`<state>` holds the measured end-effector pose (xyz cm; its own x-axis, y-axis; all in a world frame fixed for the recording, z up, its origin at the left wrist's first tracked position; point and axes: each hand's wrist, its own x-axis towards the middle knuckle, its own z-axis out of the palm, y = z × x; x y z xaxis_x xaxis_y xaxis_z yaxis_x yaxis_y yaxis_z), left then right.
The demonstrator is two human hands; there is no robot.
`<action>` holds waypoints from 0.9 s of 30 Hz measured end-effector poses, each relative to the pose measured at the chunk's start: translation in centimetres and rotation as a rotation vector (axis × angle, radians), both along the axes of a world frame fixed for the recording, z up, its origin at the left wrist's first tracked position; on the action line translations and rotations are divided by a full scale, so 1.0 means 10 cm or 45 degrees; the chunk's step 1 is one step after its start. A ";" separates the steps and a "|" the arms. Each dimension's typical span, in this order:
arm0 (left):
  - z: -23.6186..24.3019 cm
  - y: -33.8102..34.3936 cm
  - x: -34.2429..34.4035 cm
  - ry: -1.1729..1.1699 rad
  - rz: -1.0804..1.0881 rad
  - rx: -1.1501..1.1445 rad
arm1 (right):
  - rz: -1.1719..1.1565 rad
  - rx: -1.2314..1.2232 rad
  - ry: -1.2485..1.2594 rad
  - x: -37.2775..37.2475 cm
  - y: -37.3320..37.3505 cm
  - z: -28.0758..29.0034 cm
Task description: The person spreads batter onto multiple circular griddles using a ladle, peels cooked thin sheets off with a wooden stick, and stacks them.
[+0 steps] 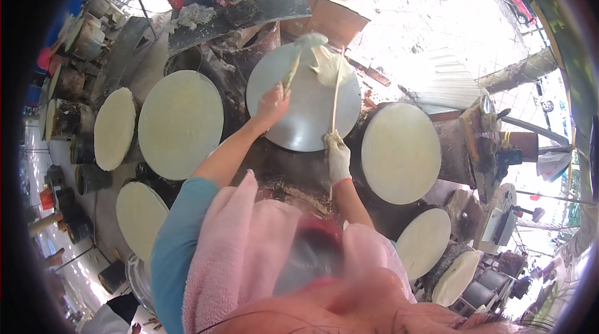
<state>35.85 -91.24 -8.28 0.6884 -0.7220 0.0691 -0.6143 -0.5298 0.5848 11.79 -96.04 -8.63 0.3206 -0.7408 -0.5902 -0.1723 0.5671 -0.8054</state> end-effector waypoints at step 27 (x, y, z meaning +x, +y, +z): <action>0.00 2.25 -0.29 -0.989 0.102 0.174 | 0.418 -0.361 -0.076 -0.15 -0.97 0.30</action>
